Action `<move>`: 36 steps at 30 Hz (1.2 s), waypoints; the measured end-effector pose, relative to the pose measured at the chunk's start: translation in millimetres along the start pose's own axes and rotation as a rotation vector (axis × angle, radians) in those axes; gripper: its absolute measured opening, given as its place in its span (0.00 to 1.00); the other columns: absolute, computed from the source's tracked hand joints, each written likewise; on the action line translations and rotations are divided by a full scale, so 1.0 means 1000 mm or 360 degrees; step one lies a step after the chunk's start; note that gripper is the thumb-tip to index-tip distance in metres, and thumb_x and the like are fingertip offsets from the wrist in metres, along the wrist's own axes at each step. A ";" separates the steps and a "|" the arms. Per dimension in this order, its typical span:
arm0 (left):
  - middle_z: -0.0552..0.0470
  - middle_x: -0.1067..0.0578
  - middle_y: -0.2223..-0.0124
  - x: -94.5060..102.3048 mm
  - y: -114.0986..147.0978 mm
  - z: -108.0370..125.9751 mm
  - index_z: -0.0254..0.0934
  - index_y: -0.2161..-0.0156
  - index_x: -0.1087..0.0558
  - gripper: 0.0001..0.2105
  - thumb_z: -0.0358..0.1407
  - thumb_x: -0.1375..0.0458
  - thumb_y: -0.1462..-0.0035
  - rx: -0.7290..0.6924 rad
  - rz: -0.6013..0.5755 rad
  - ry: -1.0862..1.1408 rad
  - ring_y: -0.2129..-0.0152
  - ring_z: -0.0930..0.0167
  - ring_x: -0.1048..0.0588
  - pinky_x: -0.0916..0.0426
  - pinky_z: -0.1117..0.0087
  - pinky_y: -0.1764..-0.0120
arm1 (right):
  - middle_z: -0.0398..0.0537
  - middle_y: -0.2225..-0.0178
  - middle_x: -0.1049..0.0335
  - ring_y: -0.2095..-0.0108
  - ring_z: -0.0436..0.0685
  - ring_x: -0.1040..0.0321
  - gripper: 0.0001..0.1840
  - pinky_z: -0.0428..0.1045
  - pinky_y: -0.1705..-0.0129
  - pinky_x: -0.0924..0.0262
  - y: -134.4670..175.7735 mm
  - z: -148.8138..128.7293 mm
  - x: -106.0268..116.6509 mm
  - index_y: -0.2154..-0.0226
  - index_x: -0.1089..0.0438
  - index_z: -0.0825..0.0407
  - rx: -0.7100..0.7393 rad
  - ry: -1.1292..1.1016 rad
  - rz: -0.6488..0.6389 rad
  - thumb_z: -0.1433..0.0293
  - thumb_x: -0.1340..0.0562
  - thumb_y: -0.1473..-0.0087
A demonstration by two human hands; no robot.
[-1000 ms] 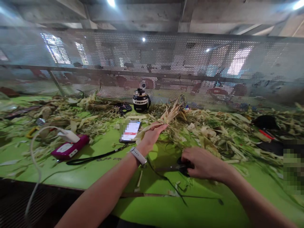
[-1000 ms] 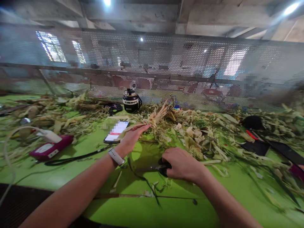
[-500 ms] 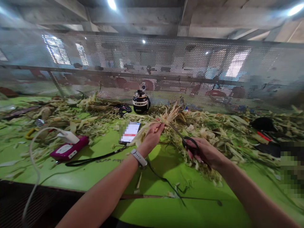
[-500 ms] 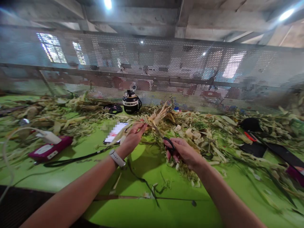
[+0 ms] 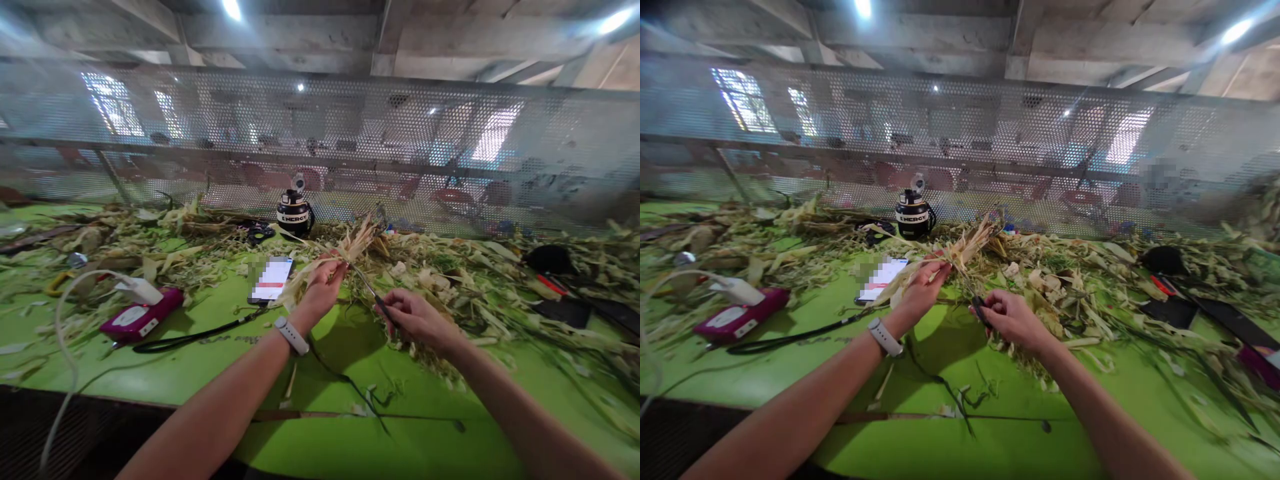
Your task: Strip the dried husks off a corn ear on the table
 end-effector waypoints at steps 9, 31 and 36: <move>0.48 0.26 0.62 -0.003 -0.003 0.006 0.37 0.73 0.26 0.08 0.36 0.46 0.48 -0.0043 -0.0050 0.0060 0.57 0.66 0.32 0.44 0.68 0.48 | 0.40 0.79 0.36 0.80 0.49 0.44 0.16 0.45 0.78 0.53 -0.001 -0.008 0.005 0.72 0.39 0.51 0.0334 0.0874 0.0325 0.54 0.42 0.51; 0.49 0.27 0.69 -0.002 -0.004 0.011 0.35 0.74 0.28 0.11 0.37 0.48 0.46 -0.0045 -0.0127 -0.0164 0.65 0.69 0.32 0.39 0.69 0.56 | 0.39 0.79 0.40 0.78 0.47 0.45 0.17 0.43 0.78 0.51 -0.009 0.009 -0.008 0.74 0.41 0.52 0.0120 0.0112 0.0101 0.55 0.40 0.53; 0.47 0.26 0.64 -0.006 -0.003 0.003 0.34 0.70 0.27 0.11 0.37 0.49 0.45 -0.0007 -0.0169 -0.0136 0.63 0.68 0.31 0.39 0.69 0.55 | 0.38 0.79 0.43 0.78 0.47 0.47 0.16 0.43 0.78 0.53 -0.010 0.009 -0.006 0.74 0.41 0.52 0.0192 0.0240 0.0110 0.57 0.39 0.52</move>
Point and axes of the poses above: each hand's wrist, its own y-axis away from the middle knuckle, its own x-axis out of the back of the hand, z = x × y, the point moved 7 cm from there along -y, towards the middle knuckle
